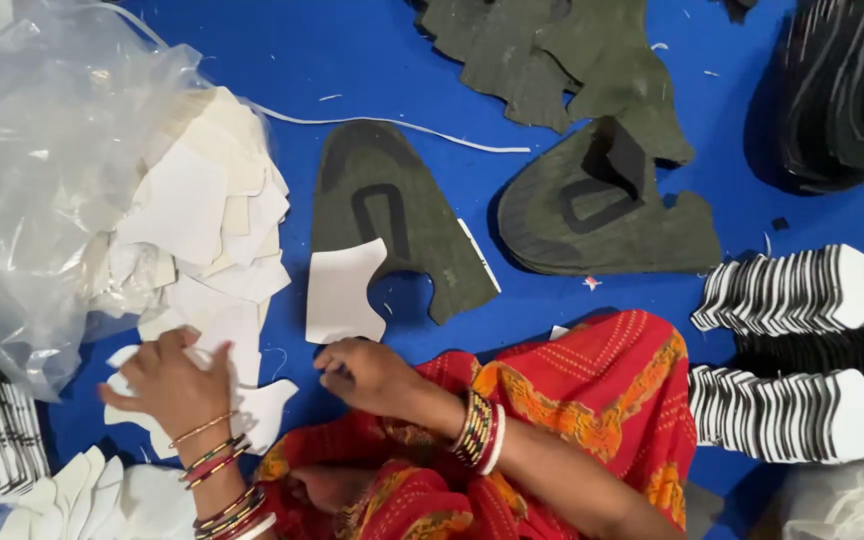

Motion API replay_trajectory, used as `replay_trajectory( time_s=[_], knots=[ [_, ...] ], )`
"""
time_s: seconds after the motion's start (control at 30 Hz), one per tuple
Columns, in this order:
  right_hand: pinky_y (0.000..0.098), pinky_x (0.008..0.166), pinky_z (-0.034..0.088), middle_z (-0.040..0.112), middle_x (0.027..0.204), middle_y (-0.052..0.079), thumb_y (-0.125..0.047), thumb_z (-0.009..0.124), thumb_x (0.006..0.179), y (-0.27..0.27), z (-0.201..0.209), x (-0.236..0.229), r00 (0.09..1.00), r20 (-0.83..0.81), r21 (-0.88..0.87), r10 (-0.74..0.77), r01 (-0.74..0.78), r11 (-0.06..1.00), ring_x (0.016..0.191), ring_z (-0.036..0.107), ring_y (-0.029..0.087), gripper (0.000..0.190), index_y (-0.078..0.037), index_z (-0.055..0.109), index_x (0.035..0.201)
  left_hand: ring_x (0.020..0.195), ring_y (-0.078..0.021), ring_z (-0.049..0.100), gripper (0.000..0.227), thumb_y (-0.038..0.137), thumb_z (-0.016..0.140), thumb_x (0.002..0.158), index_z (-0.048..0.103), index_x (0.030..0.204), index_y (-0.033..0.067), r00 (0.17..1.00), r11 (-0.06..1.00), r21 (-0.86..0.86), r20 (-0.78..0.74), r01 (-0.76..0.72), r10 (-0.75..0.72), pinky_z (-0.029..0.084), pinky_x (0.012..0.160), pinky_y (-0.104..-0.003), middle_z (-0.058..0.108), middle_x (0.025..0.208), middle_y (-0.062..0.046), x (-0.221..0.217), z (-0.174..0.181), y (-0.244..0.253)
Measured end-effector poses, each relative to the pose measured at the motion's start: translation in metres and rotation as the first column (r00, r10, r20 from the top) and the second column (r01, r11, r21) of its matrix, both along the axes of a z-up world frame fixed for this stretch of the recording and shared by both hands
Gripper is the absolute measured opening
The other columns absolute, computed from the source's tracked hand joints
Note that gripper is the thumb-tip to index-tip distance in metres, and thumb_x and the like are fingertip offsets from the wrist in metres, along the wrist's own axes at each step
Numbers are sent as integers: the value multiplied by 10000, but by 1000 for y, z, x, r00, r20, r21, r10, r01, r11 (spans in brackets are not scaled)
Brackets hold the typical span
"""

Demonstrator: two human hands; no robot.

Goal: The person repeatedly picks up white fabric pieces and layers them onto green shoe uppers by hand before setting the assemblies aside.

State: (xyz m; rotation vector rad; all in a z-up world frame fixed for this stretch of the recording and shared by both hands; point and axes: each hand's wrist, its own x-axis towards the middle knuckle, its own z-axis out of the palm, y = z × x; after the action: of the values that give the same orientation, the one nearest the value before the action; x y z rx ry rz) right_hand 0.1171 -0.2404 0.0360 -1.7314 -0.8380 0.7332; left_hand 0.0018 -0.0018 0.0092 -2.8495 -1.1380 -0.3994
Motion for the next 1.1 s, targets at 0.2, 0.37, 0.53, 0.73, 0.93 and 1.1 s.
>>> replay_trajectory(
  time_s=[0.2,0.37,0.53,0.73,0.93,1.1],
  knots=[
    [336,852,598,740,1100,130,-197,695,955,-18,52,19,993,-69,39,-97,100,994,979,746,236,291,-5,684,1173,1092,-213,538,346,244,654,1011,651,1327,105,982,995,81,172,65,-78,89,1265,-555,591,919,49,-10,59,-6],
    [336,829,565,622,1253,133,-224,720,936,-28,90,33,984,-133,159,-119,139,977,1085,652,214,534,7,512,1371,996,-154,644,217,39,630,990,633,1207,49,851,953,-214,520,215,-75,390,976,-422,694,1060,-32,35,153,-65],
    [300,808,571,661,1173,83,-264,676,980,-75,44,58,928,-345,162,-139,205,965,1023,652,142,450,-11,544,1328,810,-120,701,377,-41,653,973,512,1322,-33,688,436,-741,656,511,310,541,616,-200,694,999,-64,75,94,-108],
    [253,665,576,707,950,48,-159,590,1045,-161,-31,112,908,-181,49,-378,392,919,762,654,99,256,-11,684,1231,1068,-251,633,715,174,851,790,480,1383,25,798,398,-716,599,573,-72,539,866,-376,645,1155,-123,122,48,-183],
    [262,632,562,672,917,53,-76,655,980,-173,-64,111,811,-167,-28,-561,565,825,701,677,109,234,27,663,1190,1018,-379,590,756,223,917,650,542,1284,50,843,622,-571,406,535,-352,473,912,-484,659,1082,-138,108,-19,-212],
    [267,587,557,696,911,75,-49,663,945,-161,-75,108,737,-70,-84,-673,667,740,651,677,116,256,22,646,1191,1025,-348,609,676,170,862,748,533,1330,75,818,593,-567,448,572,-361,471,922,-484,665,1068,-102,106,-31,-213]
  ],
)
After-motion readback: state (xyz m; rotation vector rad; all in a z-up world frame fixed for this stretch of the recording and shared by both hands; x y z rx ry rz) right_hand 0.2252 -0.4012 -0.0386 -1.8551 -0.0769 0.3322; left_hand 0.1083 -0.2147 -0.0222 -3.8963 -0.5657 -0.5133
